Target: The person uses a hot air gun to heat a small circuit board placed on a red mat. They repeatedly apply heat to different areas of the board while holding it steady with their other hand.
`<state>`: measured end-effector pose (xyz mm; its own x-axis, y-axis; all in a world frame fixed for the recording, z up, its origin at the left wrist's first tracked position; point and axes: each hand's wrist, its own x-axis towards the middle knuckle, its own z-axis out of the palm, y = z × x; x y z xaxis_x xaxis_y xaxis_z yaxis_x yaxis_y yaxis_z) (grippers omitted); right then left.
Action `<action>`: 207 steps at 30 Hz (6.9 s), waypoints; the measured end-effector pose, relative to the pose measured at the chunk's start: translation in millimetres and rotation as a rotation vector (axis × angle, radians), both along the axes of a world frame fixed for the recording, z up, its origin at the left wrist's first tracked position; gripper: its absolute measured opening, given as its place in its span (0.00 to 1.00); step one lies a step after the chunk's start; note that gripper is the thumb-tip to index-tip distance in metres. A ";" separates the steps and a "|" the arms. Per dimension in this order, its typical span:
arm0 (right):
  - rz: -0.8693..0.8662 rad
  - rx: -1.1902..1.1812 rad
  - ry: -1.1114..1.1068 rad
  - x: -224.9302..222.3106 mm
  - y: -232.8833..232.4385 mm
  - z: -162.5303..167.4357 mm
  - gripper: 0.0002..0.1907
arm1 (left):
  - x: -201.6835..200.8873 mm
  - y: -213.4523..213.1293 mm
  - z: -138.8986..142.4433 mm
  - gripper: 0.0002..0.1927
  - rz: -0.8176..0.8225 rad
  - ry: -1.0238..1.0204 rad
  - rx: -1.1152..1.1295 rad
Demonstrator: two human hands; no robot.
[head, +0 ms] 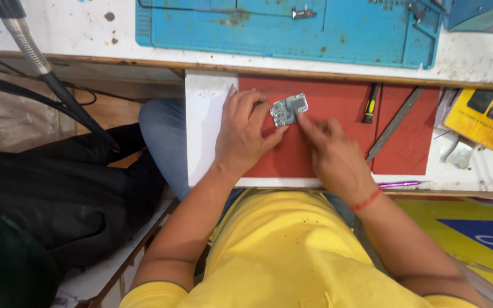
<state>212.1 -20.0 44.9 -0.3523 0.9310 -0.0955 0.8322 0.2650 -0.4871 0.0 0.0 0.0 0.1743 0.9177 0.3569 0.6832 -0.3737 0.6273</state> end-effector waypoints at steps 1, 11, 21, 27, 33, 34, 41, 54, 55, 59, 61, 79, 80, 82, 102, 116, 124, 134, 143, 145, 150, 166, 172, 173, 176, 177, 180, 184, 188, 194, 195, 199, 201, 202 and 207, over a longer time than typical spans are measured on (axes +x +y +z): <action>0.000 -0.027 -0.006 2.9 -2.8 3.5 0.32 | 2.7 2.1 1.2 0.25 0.006 -0.012 0.017; 0.007 -0.001 0.012 5.9 -2.5 2.4 0.32 | 1.0 -6.6 6.9 0.26 0.004 0.011 0.034; -0.010 -0.009 -0.002 12.5 3.1 -6.6 0.28 | -3.6 -0.6 -12.1 0.26 -0.001 0.026 0.013; 0.142 -0.049 0.016 -0.8 3.5 9.6 0.36 | -2.5 -6.0 8.6 0.28 0.021 -0.028 -0.023; 0.103 -0.086 -0.046 2.4 4.9 7.6 0.33 | -0.3 -10.6 13.8 0.27 0.052 0.076 -0.003; 0.146 -0.119 -0.030 4.0 3.8 7.2 0.35 | 0.6 -11.0 16.9 0.27 0.042 0.087 -0.016; 0.153 0.009 0.070 -0.4 27.2 11.8 0.35 | -5.6 17.1 39.6 0.33 0.036 0.082 0.031; 0.047 0.011 0.093 -2.3 18.5 15.2 0.27 | -4.2 3.2 29.3 0.30 0.008 0.047 -0.020; 0.128 0.062 0.123 -2.0 14.7 16.8 0.30 | -2.7 4.8 25.7 0.32 0.020 0.062 -0.002; 0.074 0.052 0.124 2.0 -4.0 10.6 0.27 | 0.6 -13.1 7.7 0.28 0.000 0.046 -0.011; 0.051 0.116 0.106 5.2 3.5 4.5 0.28 | 1.2 -7.9 4.6 0.30 0.011 0.040 0.037; 0.126 -0.016 0.090 2.8 7.2 -1.2 0.32 | -4.3 -8.5 9.7 0.21 0.021 0.002 -0.027; 0.081 -0.005 0.076 2.6 8.1 0.4 0.31 | -4.4 -7.7 13.2 0.21 0.024 0.009 -0.018; 0.014 0.023 0.058 2.1 10.3 4.3 0.28 | -3.6 -7.0 19.2 0.21 0.026 0.000 -0.020; 0.138 -0.071 -0.030 1.8 7.2 10.3 0.33 | -1.0 -6.7 18.3 0.26 0.050 0.056 -0.080; 0.148 -0.075 -0.003 -0.1 5.1 3.0 0.35 | -5.0 -11.0 6.3 0.26 0.038 -0.024 -0.054; 0.051 -0.051 -0.033 8.9 -4.0 11.6 0.31 | -7.1 -7.0 14.1 0.29 -0.010 0.015 -0.014; 0.047 0.036 -0.012 11.0 -2.4 2.2 0.35 | -3.9 -10.7 1.5 0.25 -0.018 0.013 0.071; 0.077 -0.064 -0.012 5.0 5.1 10.7 0.30 | -7.8 -10.2 2.1 0.25 -0.001 -0.001 0.069; 0.087 -0.060 0.018 5.3 3.0 8.2 0.31 | -6.9 -10.4 1.7 0.25 -0.008 -0.002 0.084; 0.144 0.010 0.043 5.8 3.8 6.0 0.34 | -6.5 -11.0 4.1 0.27 -0.015 -0.038 0.018; 0.159 -0.068 -0.048 -6.2 11.6 6.7 0.34 | -11.1 -13.2 5.3 0.32 -0.039 -0.021 -0.024; 0.074 -0.028 -0.046 6.7 14.5 12.2 0.28 | -6.6 -9.4 7.0 0.27 -0.015 0.011 0.029; 0.138 -0.066 -0.012 5.5 14.1 11.6 0.29 | -7.1 -9.0 8.6 0.27 -0.009 0.007 0.015; 0.066 -0.002 0.019 6.2 15.8 8.3 0.28 | -4.9 -8.2 13.7 0.28 0.017 0.019 -0.007; 0.009 0.054 0.017 7.2 16.6 6.9 0.27 | -3.9 -7.2 15.2 0.28 0.045 0.053 0.002; 0.182 0.014 -0.005 8.9 13.7 4.7 0.32 | -3.1 -6.1 19.9 0.29 0.078 0.100 -0.028; 0.106 0.028 0.013 7.7 10.4 7.8 0.31 | -3.0 -6.0 23.5 0.27 0.060 0.090 -0.055; 0.161 -0.004 0.028 2.7 9.3 11.1 0.31 | -4.7 -5.8 24.5 0.26 0.044 0.110 -0.040; 0.147 0.019 0.030 6.4 9.8 7.4 0.30 | -3.0 -6.1 24.1 0.25 0.045 0.068 -0.062; 0.225 0.007 0.051 6.3 9.4 6.3 0.31 | -3.5 -6.2 23.8 0.24 0.046 0.078 -0.056; 0.118 0.104 0.059 5.0 9.1 7.1 0.30 | -4.7 -7.4 19.5 0.25 0.036 0.062 -0.047; 0.077 0.071 -0.007 3.8 8.4 10.5 0.30 | -4.3 -8.3 15.0 0.25 0.033 0.065 -0.032; 0.133 0.025 -0.006 2.8 7.5 12.2 0.33 | -4.4 -8.1 12.2 0.25 0.032 0.074 -0.016; -0.018 -0.002 -0.054 4.6 8.6 17.8 0.28 | -1.1 -9.7 -1.0 0.26 0.002 0.114 0.037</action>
